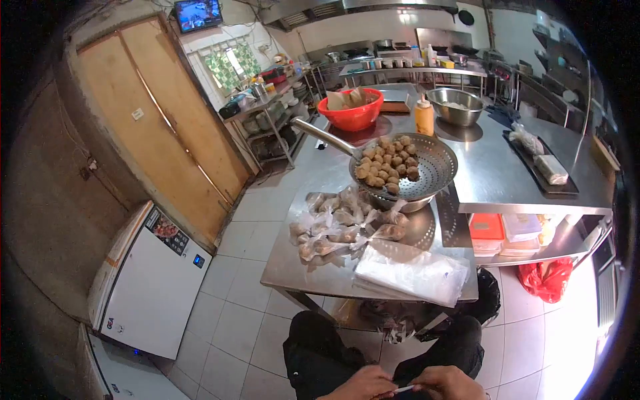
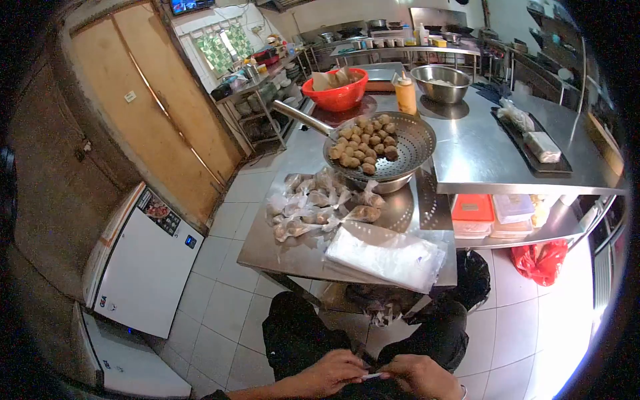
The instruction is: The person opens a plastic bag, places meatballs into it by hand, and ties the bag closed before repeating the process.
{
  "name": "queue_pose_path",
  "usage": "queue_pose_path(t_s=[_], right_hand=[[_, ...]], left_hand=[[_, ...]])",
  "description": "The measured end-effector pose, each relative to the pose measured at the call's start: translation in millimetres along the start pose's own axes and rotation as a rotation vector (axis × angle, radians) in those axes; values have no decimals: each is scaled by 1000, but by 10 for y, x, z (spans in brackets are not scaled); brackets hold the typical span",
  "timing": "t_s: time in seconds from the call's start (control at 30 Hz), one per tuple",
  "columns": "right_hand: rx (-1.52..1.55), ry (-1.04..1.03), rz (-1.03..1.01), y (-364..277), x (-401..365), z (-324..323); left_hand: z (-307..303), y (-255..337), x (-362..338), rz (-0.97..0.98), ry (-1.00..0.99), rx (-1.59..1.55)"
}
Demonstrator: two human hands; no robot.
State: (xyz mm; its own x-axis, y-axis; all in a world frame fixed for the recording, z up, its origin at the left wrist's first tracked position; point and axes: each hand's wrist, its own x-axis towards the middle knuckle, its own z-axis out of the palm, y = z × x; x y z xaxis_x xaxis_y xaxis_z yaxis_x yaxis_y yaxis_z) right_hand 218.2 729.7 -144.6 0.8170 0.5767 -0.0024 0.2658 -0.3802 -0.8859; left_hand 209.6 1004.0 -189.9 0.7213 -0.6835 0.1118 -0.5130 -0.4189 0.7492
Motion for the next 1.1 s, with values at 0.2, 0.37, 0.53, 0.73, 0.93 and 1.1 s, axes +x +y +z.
queue_pose_path(t_s=[0.2, 0.37, 0.53, 0.73, 0.93, 1.1], right_hand=[[63, -314, -170, 335, 119, -137], [382, 243, -27, 771, 571, 954], [123, 470, 56, 406, 614, 1282], [-306, 459, -307, 371, 570, 1187], [-300, 376, -611, 368, 586, 840], [-20, 347, -410, 179, 451, 818]], left_hand=[[52, -77, -87, 53, -134, -104], [-79, 24, 101, -372, 466, -763], [284, -462, 7, -468, 865, -848], [268, -655, -116, -496, 738, -561], [-148, -437, -176, -337, 323, -222], [-209, -224, -193, -436, 326, -630]])
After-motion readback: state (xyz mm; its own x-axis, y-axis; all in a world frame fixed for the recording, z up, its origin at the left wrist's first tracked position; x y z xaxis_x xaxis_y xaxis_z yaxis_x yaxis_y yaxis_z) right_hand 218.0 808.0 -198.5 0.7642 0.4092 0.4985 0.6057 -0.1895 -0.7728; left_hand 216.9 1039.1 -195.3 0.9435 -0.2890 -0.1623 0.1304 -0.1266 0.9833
